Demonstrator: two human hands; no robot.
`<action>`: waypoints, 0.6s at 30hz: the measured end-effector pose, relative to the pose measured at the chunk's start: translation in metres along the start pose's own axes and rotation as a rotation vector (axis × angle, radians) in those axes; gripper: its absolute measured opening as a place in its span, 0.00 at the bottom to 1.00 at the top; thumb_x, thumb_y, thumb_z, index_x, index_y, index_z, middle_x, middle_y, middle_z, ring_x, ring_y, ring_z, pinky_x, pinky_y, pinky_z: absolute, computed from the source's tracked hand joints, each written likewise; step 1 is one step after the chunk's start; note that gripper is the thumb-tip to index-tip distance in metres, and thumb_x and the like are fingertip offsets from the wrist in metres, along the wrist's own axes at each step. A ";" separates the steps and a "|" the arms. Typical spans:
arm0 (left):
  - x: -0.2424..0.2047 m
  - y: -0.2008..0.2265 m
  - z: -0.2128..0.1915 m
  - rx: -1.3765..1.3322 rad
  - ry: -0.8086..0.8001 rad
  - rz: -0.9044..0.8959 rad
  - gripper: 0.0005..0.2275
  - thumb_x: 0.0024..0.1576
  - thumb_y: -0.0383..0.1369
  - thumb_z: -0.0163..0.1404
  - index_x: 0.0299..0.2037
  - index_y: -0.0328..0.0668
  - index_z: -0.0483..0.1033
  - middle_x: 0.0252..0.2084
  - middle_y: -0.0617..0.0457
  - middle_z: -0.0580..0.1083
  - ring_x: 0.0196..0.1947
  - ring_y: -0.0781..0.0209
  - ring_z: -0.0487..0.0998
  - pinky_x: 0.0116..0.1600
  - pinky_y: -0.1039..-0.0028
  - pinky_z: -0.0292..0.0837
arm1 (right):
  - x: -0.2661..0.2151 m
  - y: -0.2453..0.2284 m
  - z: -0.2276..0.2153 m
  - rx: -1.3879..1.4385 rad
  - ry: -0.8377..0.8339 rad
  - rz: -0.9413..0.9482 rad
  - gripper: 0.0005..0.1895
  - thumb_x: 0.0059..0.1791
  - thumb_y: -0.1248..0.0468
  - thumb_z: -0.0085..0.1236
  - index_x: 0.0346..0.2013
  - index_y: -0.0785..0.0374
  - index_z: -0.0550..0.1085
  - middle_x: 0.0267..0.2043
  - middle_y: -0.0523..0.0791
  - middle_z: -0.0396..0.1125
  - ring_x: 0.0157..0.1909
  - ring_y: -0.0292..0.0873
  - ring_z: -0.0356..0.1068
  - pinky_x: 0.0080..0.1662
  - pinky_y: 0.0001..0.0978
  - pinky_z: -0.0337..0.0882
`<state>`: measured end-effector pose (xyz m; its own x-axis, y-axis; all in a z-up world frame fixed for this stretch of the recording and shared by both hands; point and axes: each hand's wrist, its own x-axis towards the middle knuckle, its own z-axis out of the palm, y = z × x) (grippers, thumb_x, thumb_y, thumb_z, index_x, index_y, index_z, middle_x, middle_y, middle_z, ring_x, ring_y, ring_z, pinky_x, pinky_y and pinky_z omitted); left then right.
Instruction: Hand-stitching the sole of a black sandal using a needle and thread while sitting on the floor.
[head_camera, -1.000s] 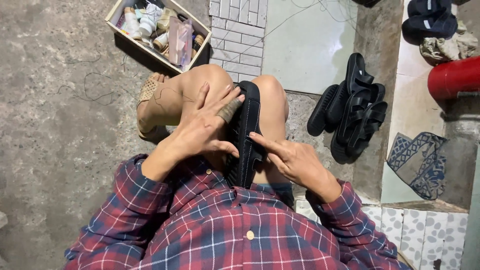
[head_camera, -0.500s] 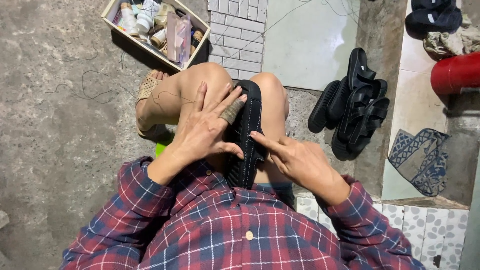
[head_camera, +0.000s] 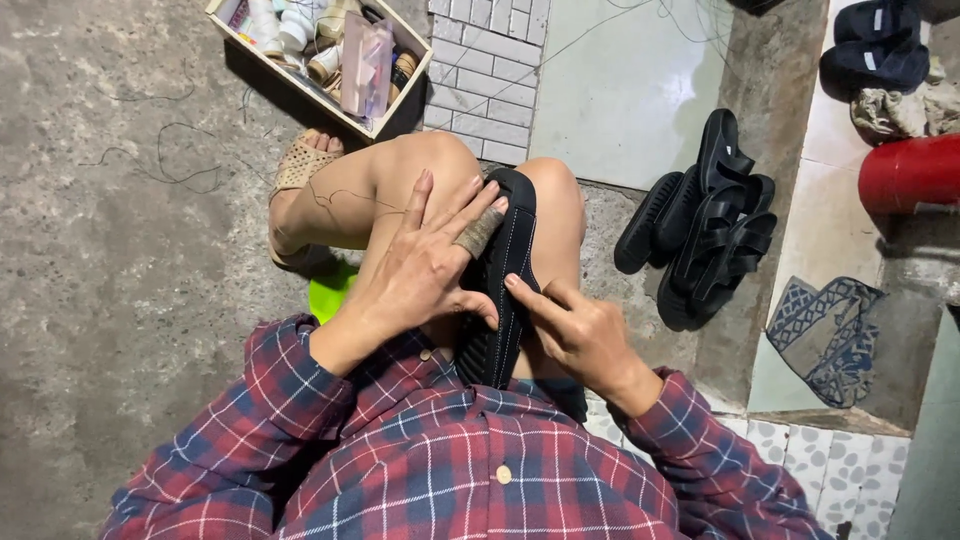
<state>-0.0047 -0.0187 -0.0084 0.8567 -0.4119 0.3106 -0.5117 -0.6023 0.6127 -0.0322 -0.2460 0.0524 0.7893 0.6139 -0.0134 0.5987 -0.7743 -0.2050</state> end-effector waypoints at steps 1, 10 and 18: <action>0.000 0.000 0.000 0.007 0.013 0.000 0.51 0.32 0.66 0.49 0.65 0.38 0.60 0.69 0.46 0.58 0.70 0.51 0.55 0.72 0.48 0.26 | 0.002 -0.002 0.001 -0.035 0.047 -0.002 0.23 0.48 0.59 0.46 0.57 0.33 0.70 0.28 0.37 0.63 0.18 0.43 0.67 0.24 0.33 0.70; -0.014 0.016 -0.024 0.036 0.054 0.019 0.43 0.42 0.61 0.47 0.62 0.35 0.63 0.60 0.45 0.64 0.65 0.50 0.60 0.71 0.49 0.34 | 0.010 -0.008 0.000 -0.020 0.138 -0.040 0.16 0.48 0.58 0.51 0.49 0.40 0.75 0.28 0.37 0.65 0.16 0.45 0.66 0.21 0.35 0.67; -0.044 0.022 -0.036 -0.096 -0.059 -0.067 0.05 0.45 0.33 0.55 0.22 0.43 0.73 0.32 0.54 0.73 0.35 0.56 0.74 0.50 0.63 0.69 | 0.006 -0.010 -0.006 -0.053 0.142 -0.087 0.16 0.48 0.60 0.50 0.50 0.41 0.75 0.28 0.39 0.65 0.17 0.45 0.67 0.21 0.35 0.68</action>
<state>-0.0513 0.0111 0.0178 0.8819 -0.4142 0.2251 -0.4424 -0.5626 0.6984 -0.0322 -0.2356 0.0603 0.7434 0.6537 0.1417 0.6689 -0.7285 -0.1478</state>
